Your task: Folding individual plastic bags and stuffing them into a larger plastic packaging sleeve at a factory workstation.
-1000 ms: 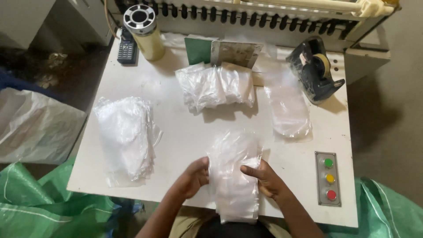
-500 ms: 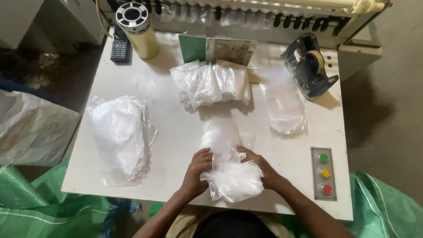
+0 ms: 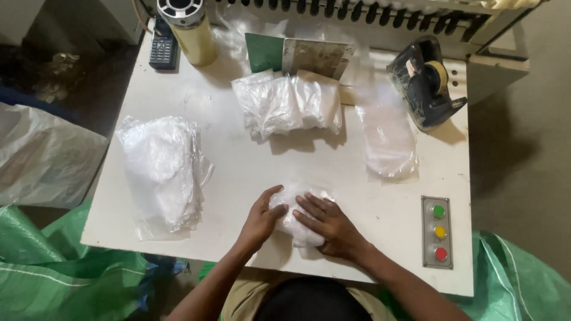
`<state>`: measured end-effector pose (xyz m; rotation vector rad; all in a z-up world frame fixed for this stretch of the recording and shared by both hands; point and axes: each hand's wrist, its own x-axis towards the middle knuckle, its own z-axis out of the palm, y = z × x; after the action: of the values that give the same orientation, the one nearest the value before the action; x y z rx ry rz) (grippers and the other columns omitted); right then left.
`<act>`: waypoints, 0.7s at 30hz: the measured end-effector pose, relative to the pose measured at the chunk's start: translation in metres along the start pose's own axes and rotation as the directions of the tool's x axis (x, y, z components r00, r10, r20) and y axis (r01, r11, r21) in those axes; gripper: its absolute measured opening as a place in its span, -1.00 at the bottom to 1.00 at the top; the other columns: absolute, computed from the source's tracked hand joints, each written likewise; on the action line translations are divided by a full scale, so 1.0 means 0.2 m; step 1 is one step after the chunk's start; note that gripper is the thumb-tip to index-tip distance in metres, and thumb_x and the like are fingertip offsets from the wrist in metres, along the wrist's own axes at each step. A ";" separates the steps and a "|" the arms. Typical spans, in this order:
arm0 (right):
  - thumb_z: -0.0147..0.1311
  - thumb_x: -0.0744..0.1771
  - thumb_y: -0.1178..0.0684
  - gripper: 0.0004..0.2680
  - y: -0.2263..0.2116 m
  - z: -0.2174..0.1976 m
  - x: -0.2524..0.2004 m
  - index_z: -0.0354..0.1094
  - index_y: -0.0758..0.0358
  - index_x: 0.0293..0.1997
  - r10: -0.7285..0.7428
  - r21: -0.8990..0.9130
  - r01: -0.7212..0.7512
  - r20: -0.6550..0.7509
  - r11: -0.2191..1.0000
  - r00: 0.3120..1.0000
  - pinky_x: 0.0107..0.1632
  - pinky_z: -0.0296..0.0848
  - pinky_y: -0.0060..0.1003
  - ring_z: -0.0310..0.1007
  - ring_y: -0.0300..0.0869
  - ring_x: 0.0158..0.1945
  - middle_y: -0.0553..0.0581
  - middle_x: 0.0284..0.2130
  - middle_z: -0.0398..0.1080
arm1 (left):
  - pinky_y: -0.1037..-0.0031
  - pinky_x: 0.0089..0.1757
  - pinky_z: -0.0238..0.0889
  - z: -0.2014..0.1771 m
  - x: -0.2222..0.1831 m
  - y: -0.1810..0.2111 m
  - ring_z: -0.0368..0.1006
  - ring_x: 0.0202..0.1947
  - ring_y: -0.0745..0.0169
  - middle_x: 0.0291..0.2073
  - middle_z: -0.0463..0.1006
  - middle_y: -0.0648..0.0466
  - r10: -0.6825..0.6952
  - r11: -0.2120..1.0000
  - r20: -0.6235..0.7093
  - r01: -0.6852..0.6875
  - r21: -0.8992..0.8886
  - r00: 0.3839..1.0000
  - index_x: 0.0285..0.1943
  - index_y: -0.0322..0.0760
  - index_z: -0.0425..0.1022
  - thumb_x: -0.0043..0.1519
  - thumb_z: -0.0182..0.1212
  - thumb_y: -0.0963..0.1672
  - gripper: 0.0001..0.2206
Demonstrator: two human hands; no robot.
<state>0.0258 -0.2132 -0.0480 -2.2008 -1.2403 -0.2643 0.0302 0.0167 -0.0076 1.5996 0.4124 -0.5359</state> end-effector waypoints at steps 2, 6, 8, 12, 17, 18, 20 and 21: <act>0.21 0.35 0.08 -0.58 0.02 0.05 0.01 0.23 0.23 0.39 -0.017 0.029 0.018 -0.010 0.999 1.000 0.25 0.28 -0.01 0.27 0.15 0.41 0.28 0.35 0.25 | 0.36 0.18 0.22 0.00 0.01 0.01 0.36 0.27 0.14 0.33 0.43 0.02 -0.002 0.998 0.007 0.002 0.063 1.000 0.44 -0.13 0.32 0.15 0.12 -0.08 -0.42; 0.20 0.28 0.20 -0.66 0.00 0.02 0.11 0.41 0.33 0.20 0.200 0.308 -0.148 -0.143 0.940 0.969 0.14 0.55 -0.06 0.57 0.04 0.17 0.26 0.11 0.50 | 0.20 0.12 0.36 0.03 -0.17 0.14 0.52 0.14 0.00 0.08 0.57 -0.16 0.115 0.980 -0.304 -0.158 -0.118 0.946 0.48 -0.17 0.17 0.10 0.12 0.15 -0.25; 0.25 0.26 0.16 -0.62 -0.02 0.00 0.12 0.41 0.26 0.24 0.562 0.523 -0.458 -0.049 0.719 0.826 0.08 0.54 -0.18 0.56 -0.07 0.09 0.17 0.06 0.54 | 0.23 0.16 0.35 0.05 -0.23 0.13 0.46 0.20 0.02 0.18 0.49 -0.12 0.072 0.951 -0.383 -0.180 -0.253 0.921 0.45 -0.21 0.19 0.11 0.17 0.06 -0.30; 0.28 0.27 0.16 -0.80 -0.13 -0.02 0.19 0.53 0.35 -0.05 0.876 0.849 -0.517 0.326 -0.106 0.356 -0.16 0.52 -0.26 0.53 -0.09 -0.22 0.19 -0.27 0.58 | 0.09 0.24 0.32 0.18 -0.26 0.02 0.32 0.37 -0.27 0.48 0.12 -0.29 -0.224 0.756 -0.077 0.124 -0.642 0.971 0.55 -0.40 0.01 0.01 0.36 -0.04 -0.11; 0.32 0.22 0.19 -0.75 -0.28 -0.02 0.17 0.51 0.41 -0.04 0.868 0.880 -0.369 0.411 -0.299 0.278 -0.06 0.56 -0.11 0.57 0.05 -0.15 0.29 -0.22 0.58 | 0.22 -0.05 0.42 0.29 -0.14 0.01 0.53 -0.11 -0.05 -0.20 0.62 -0.11 -0.031 0.607 -0.105 -0.065 -0.792 0.994 -0.02 -0.43 0.51 0.05 0.42 -0.17 -0.66; 0.35 0.19 0.21 -0.72 -0.31 -0.04 0.18 0.49 0.37 -0.03 0.925 0.903 -0.373 0.310 -0.215 0.219 -0.14 0.56 -0.14 0.55 0.01 -0.21 0.26 -0.26 0.56 | 0.24 -0.12 0.45 0.30 -0.10 -0.01 0.54 -0.18 -0.01 -0.26 0.62 -0.07 -0.013 0.553 -0.117 -0.091 -0.828 0.993 -0.08 -0.41 0.55 0.07 0.44 -0.19 -0.72; 0.30 0.21 0.23 -0.59 -0.30 -0.02 0.13 0.32 0.31 0.18 0.921 0.938 -0.341 0.183 -0.059 0.343 0.15 0.38 -0.17 0.39 -0.03 0.11 0.21 0.03 0.44 | 0.26 -0.09 0.45 0.34 -0.10 0.00 0.55 -0.14 -0.02 -0.21 0.64 -0.09 0.051 0.546 -0.091 -0.104 -0.831 0.995 -0.07 -0.43 0.56 0.03 0.46 -0.20 -0.69; 0.25 0.22 0.24 -0.45 -0.29 -0.01 0.10 0.15 0.25 0.39 0.891 0.953 -0.289 0.052 0.090 0.451 0.44 0.20 -0.20 0.23 -0.09 0.42 0.14 0.32 0.31 | 0.28 -0.06 0.45 0.36 -0.10 0.00 0.56 -0.10 -0.03 -0.16 0.66 -0.12 0.110 0.541 -0.059 -0.109 -0.834 0.992 -0.06 -0.44 0.57 0.00 0.47 -0.21 -0.67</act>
<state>-0.0116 -0.1767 -0.0150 -1.2461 0.1686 0.1290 0.0058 -0.0544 -0.0008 0.6611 0.4673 -0.1660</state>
